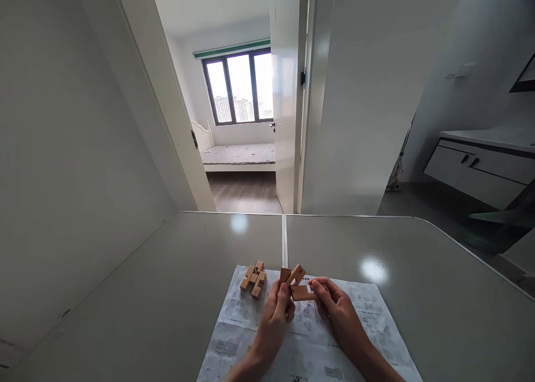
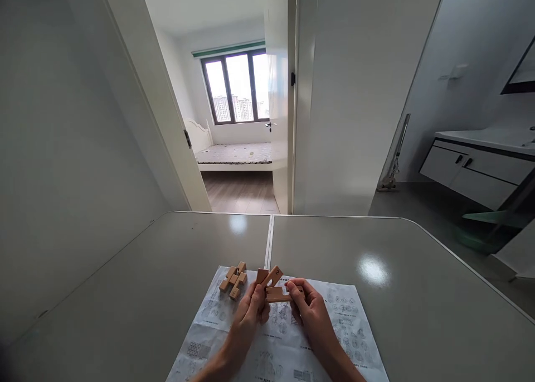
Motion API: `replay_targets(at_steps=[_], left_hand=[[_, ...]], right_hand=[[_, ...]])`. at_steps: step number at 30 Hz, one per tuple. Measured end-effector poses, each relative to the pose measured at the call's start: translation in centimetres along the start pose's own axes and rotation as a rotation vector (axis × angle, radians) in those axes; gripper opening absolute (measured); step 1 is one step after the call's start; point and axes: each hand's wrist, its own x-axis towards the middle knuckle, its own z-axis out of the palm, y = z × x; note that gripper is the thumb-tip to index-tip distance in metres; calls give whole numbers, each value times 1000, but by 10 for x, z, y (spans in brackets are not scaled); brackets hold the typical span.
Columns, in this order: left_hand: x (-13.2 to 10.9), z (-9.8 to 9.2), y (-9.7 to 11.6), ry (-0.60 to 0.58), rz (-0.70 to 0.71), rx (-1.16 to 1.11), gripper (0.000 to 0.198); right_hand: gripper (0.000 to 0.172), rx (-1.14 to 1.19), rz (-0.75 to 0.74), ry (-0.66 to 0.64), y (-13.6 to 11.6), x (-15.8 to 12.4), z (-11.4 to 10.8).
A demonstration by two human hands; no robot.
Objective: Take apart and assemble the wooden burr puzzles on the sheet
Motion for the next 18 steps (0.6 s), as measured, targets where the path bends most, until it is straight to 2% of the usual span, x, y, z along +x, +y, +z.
replay_targets(at_steps=[3, 6, 11, 18], left_hand=[[0, 0, 4, 66, 78, 95, 57], [1, -2, 7, 108, 98, 99, 54], [1, -3, 9, 149, 77, 117, 50], [0, -2, 12, 159, 190, 263, 50]], right_hand=[[47, -72, -34, -15, -1, 0, 2], [49, -104, -65, -18, 2, 0, 3], [46, -133, -103, 43, 9, 0, 2], [46, -175, -93, 47, 5, -1, 3]])
